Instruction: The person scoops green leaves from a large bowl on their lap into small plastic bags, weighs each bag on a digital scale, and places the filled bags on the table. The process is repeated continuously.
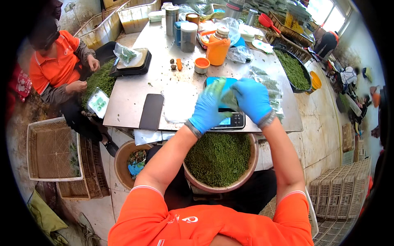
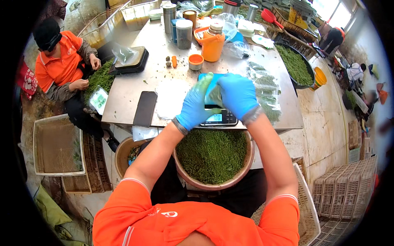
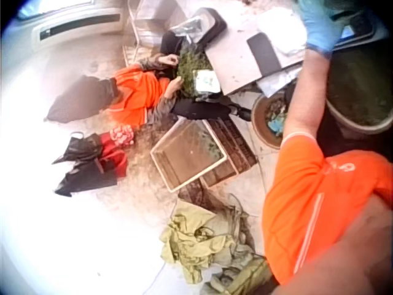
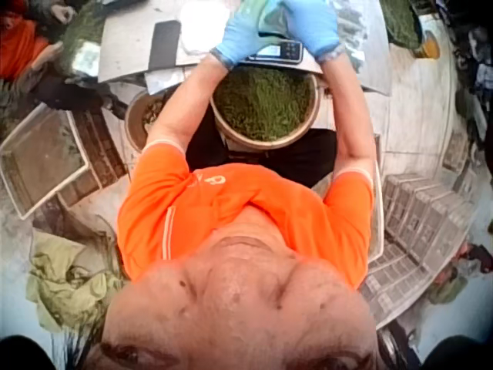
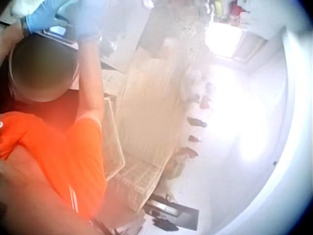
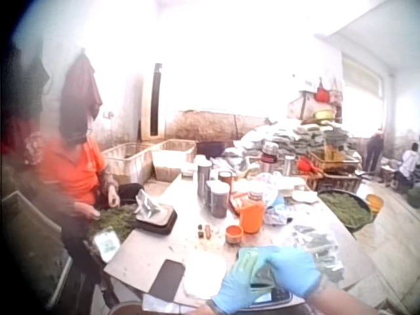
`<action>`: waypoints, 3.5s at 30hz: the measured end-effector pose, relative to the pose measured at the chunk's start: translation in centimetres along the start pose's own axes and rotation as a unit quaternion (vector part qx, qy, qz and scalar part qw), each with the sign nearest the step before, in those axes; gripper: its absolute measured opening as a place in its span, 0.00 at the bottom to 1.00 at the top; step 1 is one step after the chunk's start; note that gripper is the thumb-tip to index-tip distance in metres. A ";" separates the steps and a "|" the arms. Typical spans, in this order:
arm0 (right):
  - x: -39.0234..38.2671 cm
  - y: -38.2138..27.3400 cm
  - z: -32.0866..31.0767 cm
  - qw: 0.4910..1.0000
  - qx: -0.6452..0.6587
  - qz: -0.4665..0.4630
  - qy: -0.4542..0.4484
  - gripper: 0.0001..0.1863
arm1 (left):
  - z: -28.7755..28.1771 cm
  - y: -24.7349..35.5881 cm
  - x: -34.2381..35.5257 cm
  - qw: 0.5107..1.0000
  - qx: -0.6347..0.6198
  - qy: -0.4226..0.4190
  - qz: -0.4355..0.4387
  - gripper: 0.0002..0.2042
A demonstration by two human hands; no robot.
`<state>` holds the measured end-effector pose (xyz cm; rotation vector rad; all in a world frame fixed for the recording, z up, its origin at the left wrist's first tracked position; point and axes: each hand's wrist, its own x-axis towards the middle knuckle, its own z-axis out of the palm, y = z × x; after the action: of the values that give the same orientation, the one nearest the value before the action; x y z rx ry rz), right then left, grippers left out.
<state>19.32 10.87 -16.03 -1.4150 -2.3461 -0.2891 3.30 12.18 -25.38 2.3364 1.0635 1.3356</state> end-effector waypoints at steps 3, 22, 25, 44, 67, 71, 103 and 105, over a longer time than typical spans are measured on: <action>-1.2 -1.5 -3.1 0.986 0.069 0.028 -0.147 0.11 | 1.8 2.4 -2.1 0.955 -0.258 -0.087 -0.119 0.37; -13.3 -5.3 -3.8 0.874 0.251 -0.023 -0.416 0.26 | 0.6 10.2 -11.7 0.964 -0.210 -0.117 -0.117 0.33; -13.7 -4.9 -3.4 0.863 0.269 -0.041 -0.426 0.23 | 1.0 9.9 -12.9 0.960 -0.205 -0.139 -0.128 0.31; -19.0 -1.8 0.8 0.933 0.278 0.105 -0.204 0.11 | 5.2 9.4 -12.2 0.780 -0.464 -0.271 -0.321 0.19; -24.2 3.9 -4.6 0.887 0.323 0.316 -0.097 0.18 | 11.9 15.0 -6.1 0.938 -0.203 -0.263 -0.103 0.23; -24.5 5.0 -4.7 0.882 0.356 0.293 -0.098 0.16 | 10.8 15.2 -6.3 0.877 -0.301 -0.301 -0.225 0.25; -41.5 12.0 -5.6 0.714 0.413 0.503 0.258 0.18 | 19.6 8.5 9.2 0.958 0.066 -0.277 -0.040 0.12; -48.0 13.2 -5.1 0.649 0.434 0.551 0.296 0.17 | 18.1 6.3 9.3 0.964 -0.119 -0.233 -0.036 0.10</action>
<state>52.15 -23.32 -32.07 -1.5308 -0.5737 0.5732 24.08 16.67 -26.03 2.2423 0.7836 0.7735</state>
